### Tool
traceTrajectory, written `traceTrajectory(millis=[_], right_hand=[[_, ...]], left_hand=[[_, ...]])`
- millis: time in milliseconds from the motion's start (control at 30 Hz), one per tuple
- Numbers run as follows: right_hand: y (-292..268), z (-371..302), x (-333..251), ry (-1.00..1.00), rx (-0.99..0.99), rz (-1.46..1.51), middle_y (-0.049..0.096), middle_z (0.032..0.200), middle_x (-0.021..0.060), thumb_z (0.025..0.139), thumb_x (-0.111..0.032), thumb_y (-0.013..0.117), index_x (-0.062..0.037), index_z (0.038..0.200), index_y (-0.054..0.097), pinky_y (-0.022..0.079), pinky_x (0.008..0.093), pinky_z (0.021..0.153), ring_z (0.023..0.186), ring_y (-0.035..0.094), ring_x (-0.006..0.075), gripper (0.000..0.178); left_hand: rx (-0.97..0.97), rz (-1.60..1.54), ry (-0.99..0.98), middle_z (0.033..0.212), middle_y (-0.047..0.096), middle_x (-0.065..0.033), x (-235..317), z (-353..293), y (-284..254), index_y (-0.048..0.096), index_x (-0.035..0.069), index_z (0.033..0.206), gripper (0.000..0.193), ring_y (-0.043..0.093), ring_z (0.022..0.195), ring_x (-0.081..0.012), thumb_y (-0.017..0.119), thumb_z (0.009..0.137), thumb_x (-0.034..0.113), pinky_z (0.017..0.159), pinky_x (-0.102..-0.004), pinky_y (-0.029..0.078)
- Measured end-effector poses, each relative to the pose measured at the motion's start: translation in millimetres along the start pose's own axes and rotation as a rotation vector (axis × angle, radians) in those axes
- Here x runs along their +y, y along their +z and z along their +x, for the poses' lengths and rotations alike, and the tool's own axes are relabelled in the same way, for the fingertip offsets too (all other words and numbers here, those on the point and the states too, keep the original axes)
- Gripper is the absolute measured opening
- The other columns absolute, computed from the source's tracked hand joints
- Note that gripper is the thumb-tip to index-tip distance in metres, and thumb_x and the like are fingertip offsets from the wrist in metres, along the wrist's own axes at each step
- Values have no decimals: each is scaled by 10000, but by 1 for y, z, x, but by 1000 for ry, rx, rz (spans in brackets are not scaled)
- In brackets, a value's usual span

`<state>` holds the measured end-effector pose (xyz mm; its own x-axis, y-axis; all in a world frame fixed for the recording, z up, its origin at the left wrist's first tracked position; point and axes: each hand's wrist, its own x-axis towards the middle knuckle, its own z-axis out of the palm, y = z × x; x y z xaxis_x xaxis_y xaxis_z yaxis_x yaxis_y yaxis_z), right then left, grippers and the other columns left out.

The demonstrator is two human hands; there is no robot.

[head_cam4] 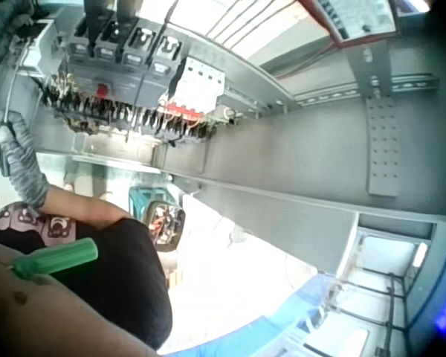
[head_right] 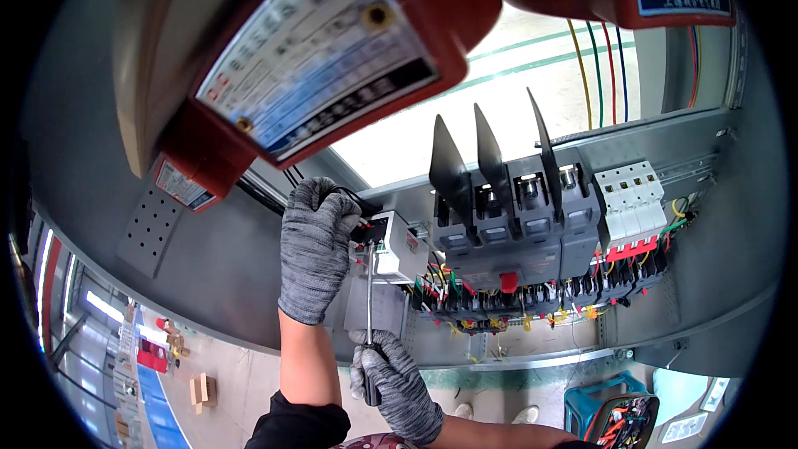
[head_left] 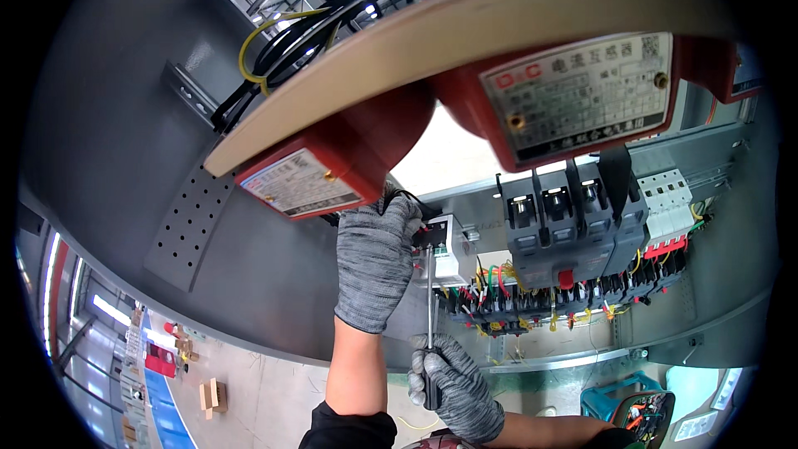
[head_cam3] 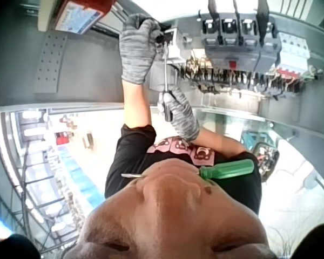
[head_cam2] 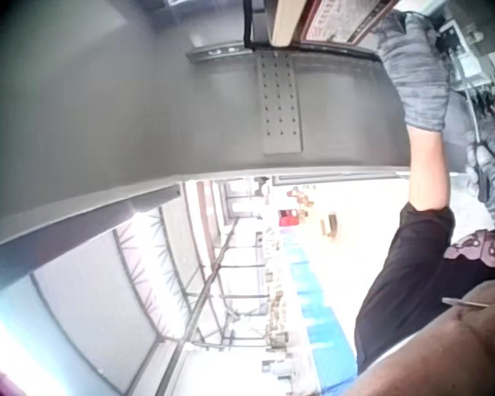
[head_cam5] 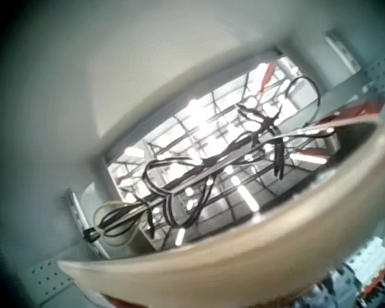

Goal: The person works inside an open electrical cabinet, using a screwdriver and a handheld testing device to connect and test wires. They repeatedly reach for tools from a nearby toolbox and manipulate various colored wires and terminals within the panel.

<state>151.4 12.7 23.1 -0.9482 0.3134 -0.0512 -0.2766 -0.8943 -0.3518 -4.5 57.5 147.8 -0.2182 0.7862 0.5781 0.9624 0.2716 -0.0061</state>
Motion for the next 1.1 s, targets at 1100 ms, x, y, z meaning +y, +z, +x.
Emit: traceTrajectory(millis=[1100], right_hand=[[-2, 3, 18, -368, 143, -284, 576, 792, 58, 990, -130, 466, -108, 1400, 355, 492, 244, 580, 636, 561, 122, 425]], left_hand=[[285, -69, 32, 1248, 527, -146, 0, -33, -32, 643, 132, 1177, 429, 506, 1144, -304, 711, 753, 138, 973, -386, 429]])
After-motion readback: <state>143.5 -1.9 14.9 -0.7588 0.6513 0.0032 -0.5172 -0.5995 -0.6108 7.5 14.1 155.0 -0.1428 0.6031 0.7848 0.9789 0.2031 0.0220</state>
